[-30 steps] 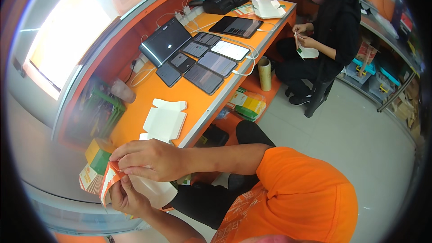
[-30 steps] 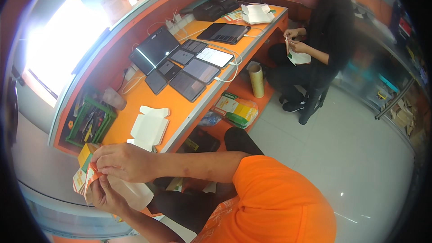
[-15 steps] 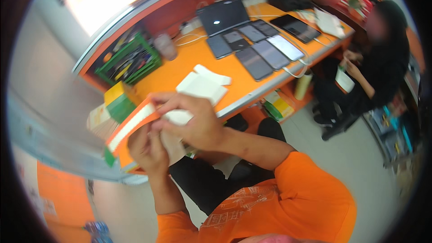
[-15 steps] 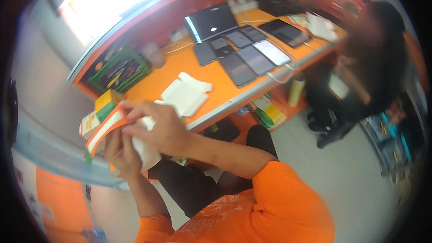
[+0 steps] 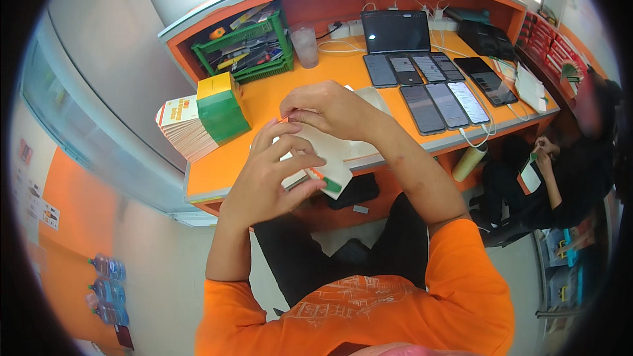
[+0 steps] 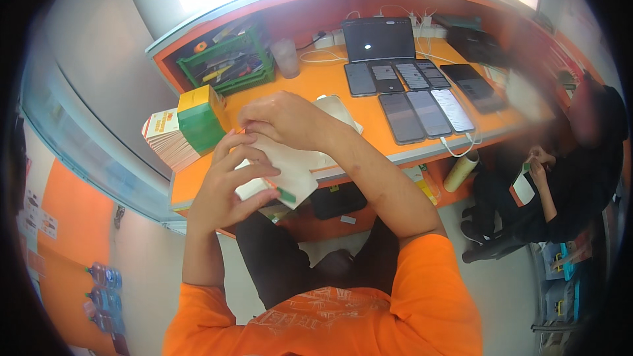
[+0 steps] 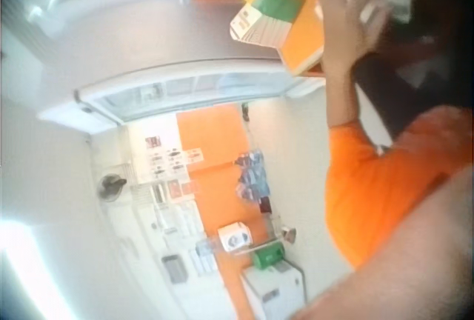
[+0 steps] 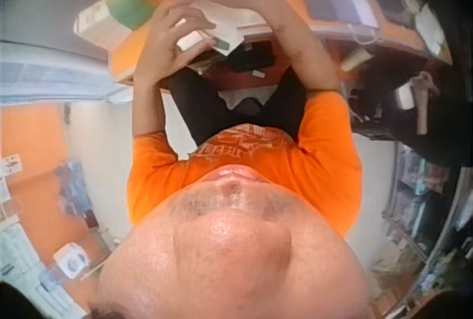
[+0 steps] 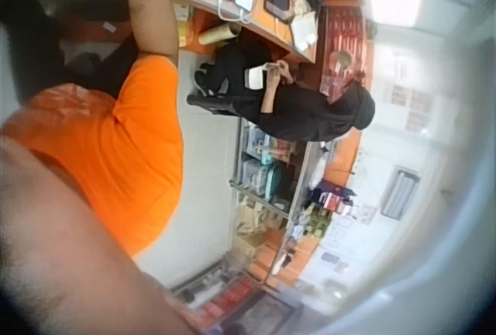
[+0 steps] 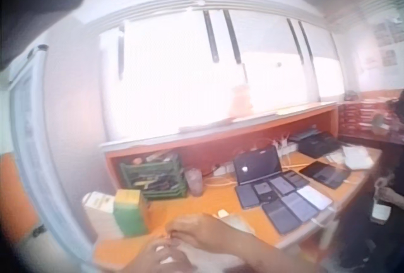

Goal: The person sits on the floor and assembles small paper boxes by folding flat sheets and tucking tabs into slots. They handle the paper by hand, repeatedly folding and securing the structure, then stacking the finished boxes on the table.

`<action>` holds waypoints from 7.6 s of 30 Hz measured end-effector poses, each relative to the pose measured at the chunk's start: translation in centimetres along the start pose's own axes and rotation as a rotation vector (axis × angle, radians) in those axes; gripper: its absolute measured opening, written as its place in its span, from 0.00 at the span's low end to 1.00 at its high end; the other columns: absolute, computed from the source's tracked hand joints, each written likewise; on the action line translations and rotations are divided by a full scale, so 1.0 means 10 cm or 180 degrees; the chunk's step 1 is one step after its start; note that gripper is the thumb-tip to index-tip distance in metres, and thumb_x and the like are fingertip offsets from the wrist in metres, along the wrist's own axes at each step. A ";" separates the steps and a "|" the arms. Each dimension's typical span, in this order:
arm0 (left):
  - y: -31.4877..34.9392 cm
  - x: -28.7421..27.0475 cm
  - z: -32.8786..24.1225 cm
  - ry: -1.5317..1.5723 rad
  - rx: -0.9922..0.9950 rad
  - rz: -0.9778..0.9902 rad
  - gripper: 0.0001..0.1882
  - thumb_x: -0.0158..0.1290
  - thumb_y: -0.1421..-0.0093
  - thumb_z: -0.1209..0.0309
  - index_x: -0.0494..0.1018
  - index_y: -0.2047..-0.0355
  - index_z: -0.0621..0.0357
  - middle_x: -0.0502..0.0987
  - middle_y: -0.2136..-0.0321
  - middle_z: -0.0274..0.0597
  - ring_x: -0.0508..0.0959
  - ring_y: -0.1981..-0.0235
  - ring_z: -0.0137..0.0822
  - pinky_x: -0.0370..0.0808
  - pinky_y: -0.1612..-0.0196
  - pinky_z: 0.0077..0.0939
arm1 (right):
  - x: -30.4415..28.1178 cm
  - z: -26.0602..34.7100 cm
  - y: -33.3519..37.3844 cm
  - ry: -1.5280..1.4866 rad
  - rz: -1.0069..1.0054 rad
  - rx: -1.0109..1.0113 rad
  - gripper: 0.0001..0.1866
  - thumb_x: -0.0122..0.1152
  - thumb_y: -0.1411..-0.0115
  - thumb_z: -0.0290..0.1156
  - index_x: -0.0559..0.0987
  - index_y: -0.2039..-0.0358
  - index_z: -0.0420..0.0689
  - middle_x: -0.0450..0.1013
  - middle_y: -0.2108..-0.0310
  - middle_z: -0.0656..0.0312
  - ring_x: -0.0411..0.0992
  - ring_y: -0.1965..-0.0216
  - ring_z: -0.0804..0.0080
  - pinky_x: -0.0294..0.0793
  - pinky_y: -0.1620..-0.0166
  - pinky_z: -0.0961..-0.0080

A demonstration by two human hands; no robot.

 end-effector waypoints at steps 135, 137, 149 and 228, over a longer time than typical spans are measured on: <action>0.61 0.05 1.46 0.4659 -0.1417 -0.1420 0.27 0.39 0.27 0.47 0.71 0.57 0.62 0.77 0.70 0.43 0.77 0.72 0.32 0.75 0.70 0.26 | 0.82 0.47 0.41 -0.1012 0.1194 0.0339 0.53 0.74 0.49 0.47 0.56 0.26 0.49 0.62 0.37 0.45 0.63 0.37 0.49 0.59 0.33 0.64; 0.51 -0.32 1.71 0.3463 -0.0693 -0.1265 0.25 0.41 0.27 0.50 0.72 0.55 0.63 0.77 0.68 0.45 0.77 0.69 0.32 0.76 0.66 0.28 | 0.64 0.47 0.03 -0.0341 0.0968 0.0293 0.53 0.74 0.49 0.47 0.57 0.26 0.50 0.62 0.36 0.45 0.63 0.36 0.48 0.60 0.33 0.63; 1.07 -1.95 3.34 0.0680 -0.3419 -0.1410 0.17 0.55 0.35 0.55 0.81 0.61 0.56 0.76 0.72 0.33 0.69 0.75 0.24 0.64 0.72 0.21 | 1.13 -0.92 -2.02 0.0250 0.1093 0.0249 0.51 0.74 0.47 0.38 0.56 0.26 0.50 0.58 0.30 0.52 0.57 0.31 0.57 0.53 0.29 0.68; 1.51 -1.24 2.79 -0.0235 -0.2758 -0.3199 0.19 0.51 0.34 0.59 0.78 0.69 0.66 0.79 0.74 0.40 0.75 0.69 0.31 0.70 0.64 0.30 | 0.90 -0.76 0.54 -0.0468 0.1941 0.1037 0.22 0.75 0.47 0.42 0.83 0.53 0.46 0.80 0.55 0.57 0.76 0.52 0.62 0.73 0.46 0.67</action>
Point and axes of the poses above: each hand's wrist, its own y-axis away from the middle knuckle, its own x-axis out of the palm, z = x × y, the point moved 6 cm from there along -y, towards the middle knuckle
